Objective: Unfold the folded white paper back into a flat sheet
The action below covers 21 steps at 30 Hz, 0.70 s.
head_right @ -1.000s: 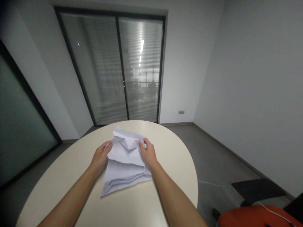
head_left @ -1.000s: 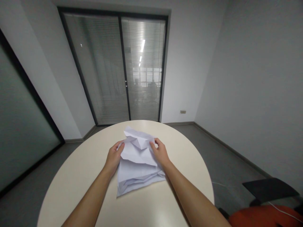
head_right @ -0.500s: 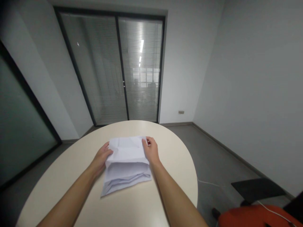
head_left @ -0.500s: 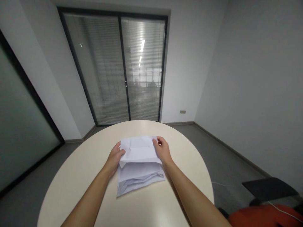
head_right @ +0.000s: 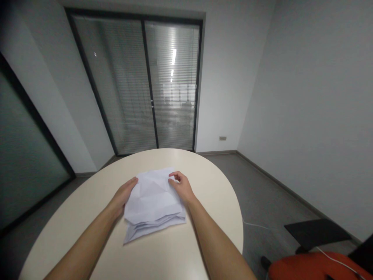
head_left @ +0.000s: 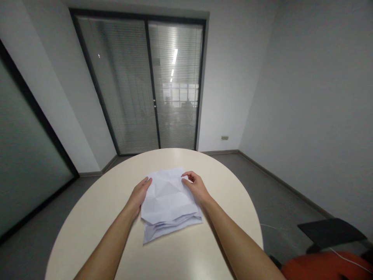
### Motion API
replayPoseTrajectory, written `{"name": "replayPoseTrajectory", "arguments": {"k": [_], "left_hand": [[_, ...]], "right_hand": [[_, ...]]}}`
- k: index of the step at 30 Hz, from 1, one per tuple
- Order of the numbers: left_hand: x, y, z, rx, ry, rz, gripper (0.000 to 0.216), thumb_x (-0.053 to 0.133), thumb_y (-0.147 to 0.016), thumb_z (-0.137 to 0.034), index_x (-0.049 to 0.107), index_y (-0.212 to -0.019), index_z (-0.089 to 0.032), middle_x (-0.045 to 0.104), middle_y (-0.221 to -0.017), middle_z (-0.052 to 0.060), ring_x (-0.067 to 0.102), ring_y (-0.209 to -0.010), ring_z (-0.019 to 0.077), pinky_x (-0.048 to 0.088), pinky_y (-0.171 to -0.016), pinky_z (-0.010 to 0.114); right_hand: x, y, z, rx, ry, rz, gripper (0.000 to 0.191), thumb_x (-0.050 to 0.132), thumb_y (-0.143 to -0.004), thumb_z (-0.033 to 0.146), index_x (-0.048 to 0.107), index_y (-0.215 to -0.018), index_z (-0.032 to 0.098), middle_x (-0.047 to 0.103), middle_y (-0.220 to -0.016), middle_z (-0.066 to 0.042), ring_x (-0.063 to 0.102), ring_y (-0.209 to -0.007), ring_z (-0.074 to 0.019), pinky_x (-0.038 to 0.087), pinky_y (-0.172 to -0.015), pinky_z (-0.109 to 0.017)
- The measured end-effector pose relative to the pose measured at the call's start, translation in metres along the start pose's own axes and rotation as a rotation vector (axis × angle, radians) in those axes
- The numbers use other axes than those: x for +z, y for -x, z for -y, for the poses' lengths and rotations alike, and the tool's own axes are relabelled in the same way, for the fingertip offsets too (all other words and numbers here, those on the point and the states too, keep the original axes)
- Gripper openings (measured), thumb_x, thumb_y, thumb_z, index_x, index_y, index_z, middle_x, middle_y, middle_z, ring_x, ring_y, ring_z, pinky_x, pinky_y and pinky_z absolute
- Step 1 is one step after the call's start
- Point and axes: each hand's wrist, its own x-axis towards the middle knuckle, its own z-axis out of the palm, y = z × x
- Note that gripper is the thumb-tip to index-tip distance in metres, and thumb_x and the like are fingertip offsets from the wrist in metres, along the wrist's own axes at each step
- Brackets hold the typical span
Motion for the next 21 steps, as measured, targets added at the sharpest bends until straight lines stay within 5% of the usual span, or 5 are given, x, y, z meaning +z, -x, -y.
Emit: {"name": "replayPoseTrajectory", "arguments": {"k": [7,14,21], "left_hand": [[0.009,0.013,-0.014,-0.096,-0.129,0.016,0.053,0.072,-0.078,-0.013,0.064,-0.131,-0.015,0.078,-0.103,0.013,0.075,-0.079,0.0207,0.056,-0.076,0.03],[0.008,0.011,-0.015,-0.045,-0.029,-0.082,0.046,0.066,-0.081,-0.01,0.065,-0.127,-0.013,0.077,-0.101,0.013,0.074,-0.077,0.0182,0.056,-0.072,0.028],[0.009,0.009,-0.018,-0.081,0.178,-0.044,0.04,0.065,-0.08,-0.01,0.067,-0.12,-0.014,0.078,-0.092,0.009,0.074,-0.076,0.0179,0.058,-0.075,0.029]], "right_hand": [[-0.002,-0.004,0.001,-0.052,0.032,-0.029,0.027,0.067,-0.083,0.045,0.072,-0.09,0.019,0.07,-0.089,-0.005,0.061,-0.083,-0.0204,0.045,-0.071,-0.029],[-0.004,0.0,0.002,-0.015,0.207,-0.033,0.029,0.067,-0.084,0.047,0.072,-0.092,0.02,0.053,-0.059,0.004,0.049,-0.056,-0.0143,0.037,-0.057,-0.027],[0.003,0.004,-0.008,-0.025,0.178,0.094,0.029,0.071,-0.081,0.039,0.067,-0.102,0.02,0.072,-0.086,-0.003,0.065,-0.077,-0.0192,0.05,-0.074,-0.032]]}}
